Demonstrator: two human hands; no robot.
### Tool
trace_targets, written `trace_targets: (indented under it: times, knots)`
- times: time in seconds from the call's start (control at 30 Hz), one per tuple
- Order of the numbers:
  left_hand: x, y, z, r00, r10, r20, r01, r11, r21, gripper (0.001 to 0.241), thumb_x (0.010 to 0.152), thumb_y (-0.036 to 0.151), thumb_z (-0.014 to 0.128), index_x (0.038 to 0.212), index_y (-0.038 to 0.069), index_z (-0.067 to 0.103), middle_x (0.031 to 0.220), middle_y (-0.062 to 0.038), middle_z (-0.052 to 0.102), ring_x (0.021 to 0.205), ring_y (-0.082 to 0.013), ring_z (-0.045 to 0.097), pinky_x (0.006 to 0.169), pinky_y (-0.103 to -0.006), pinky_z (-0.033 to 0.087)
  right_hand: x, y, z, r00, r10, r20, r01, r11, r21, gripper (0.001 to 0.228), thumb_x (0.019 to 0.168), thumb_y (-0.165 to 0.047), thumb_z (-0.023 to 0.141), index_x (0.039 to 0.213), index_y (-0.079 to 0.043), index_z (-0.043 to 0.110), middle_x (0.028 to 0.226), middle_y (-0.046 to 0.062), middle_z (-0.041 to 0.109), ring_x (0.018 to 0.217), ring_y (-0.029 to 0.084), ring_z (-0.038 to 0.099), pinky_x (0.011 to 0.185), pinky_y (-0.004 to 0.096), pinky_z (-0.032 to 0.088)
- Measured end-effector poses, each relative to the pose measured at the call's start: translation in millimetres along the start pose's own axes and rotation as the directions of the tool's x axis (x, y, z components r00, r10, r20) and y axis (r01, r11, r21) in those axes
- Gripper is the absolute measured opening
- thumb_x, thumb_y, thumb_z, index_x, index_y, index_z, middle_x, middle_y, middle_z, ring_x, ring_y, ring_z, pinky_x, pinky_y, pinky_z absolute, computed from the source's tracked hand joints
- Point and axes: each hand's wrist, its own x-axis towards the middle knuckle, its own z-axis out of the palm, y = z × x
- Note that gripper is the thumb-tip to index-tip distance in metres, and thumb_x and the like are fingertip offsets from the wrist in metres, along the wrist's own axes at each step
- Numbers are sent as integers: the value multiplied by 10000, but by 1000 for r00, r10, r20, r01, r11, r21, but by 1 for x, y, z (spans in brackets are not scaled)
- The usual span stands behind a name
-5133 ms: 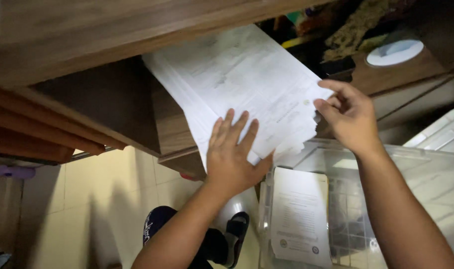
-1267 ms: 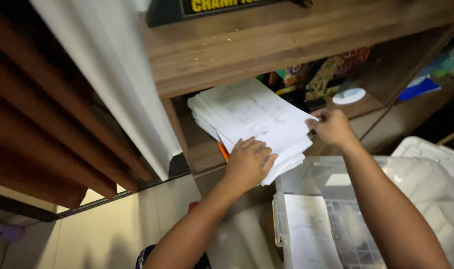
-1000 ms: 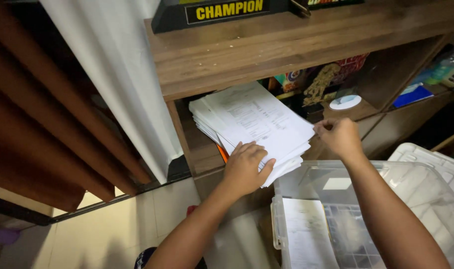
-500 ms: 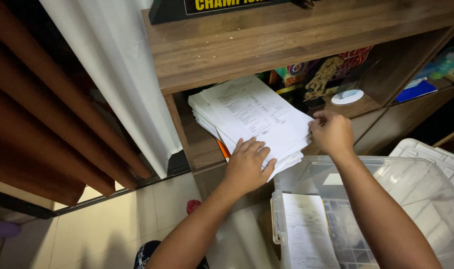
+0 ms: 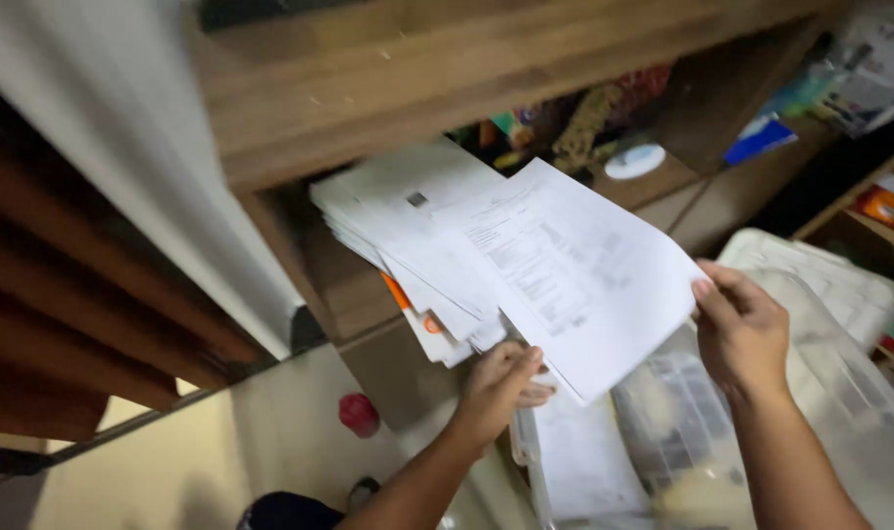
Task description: The person sits on the floor and organizes a stack of papers by sorting them into a clear plastic storage container. They handle the papers by hand, moving them from a pile on a wooden shelf into the container.
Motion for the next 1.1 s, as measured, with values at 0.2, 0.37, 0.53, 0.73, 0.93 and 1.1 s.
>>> trace_targets:
  times: [0.2, 0.37, 0.53, 0.73, 0.93, 1.1]
  knots:
    - [15, -48, 30, 998, 50, 39, -39, 969, -243, 436, 995, 158, 587, 1397, 5, 515, 1269, -98, 667, 1136, -177, 638, 983, -361, 511, -61, 78, -138, 947, 316, 62, -319, 947, 39, 289, 993, 55, 652, 1270, 117, 599, 1099, 153, 696, 957, 217, 649, 795, 301, 494]
    - [21, -85, 33, 969, 117, 217, -109, 993, -52, 445, 1044, 176, 557, 1418, -61, 513, 1329, -127, 652, 1201, -194, 613, 1056, -354, 485, -67, 43, -127, 830, 546, 111, -550, 835, -1, 409, 932, -60, 636, 1318, 63, 584, 1171, 159, 710, 1020, 238, 677, 841, 351, 520]
    - [27, -78, 42, 926, -43, 374, -45, 974, 222, 426, 1038, 208, 551, 1396, -24, 542, 1315, -118, 673, 1215, -208, 625, 1060, -356, 483, -54, 58, -101, 767, 641, 36, -631, 762, -144, 476, 952, -166, 653, 1336, 109, 593, 1224, 193, 714, 1094, 293, 675, 931, 420, 542]
    - [33, -103, 1, 889, 326, 322, -449, 478, 755, 318, 1014, 268, 597, 1237, 52, 666, 1207, -186, 749, 1162, -340, 710, 1037, -439, 563, -13, 99, -98, 772, 627, -104, -550, 577, -604, 430, 993, -211, 686, 1363, 7, 655, 940, 108, 698, 611, 112, 509, 537, 301, 429]
    - [31, -77, 4, 889, 351, 295, -366, 157, 917, 431, 1027, 95, 492, 1419, -83, 518, 1562, -291, 463, 1495, -492, 360, 1213, -623, 247, -9, 192, -112, 668, 741, 65, -518, 527, -674, 460, 1014, -222, 615, 1408, 10, 563, 1186, 168, 730, 972, 210, 728, 886, 345, 577]
    - [37, -82, 3, 940, 245, 237, -301, 275, 913, 469, 1006, 106, 448, 1426, -98, 484, 1612, -306, 372, 1548, -513, 249, 1246, -617, 194, -26, 229, -78, 381, 923, 52, -493, 251, -833, 633, 1005, -359, 511, 1554, -66, 392, 1542, 206, 515, 1397, 355, 521, 1149, 506, 387]
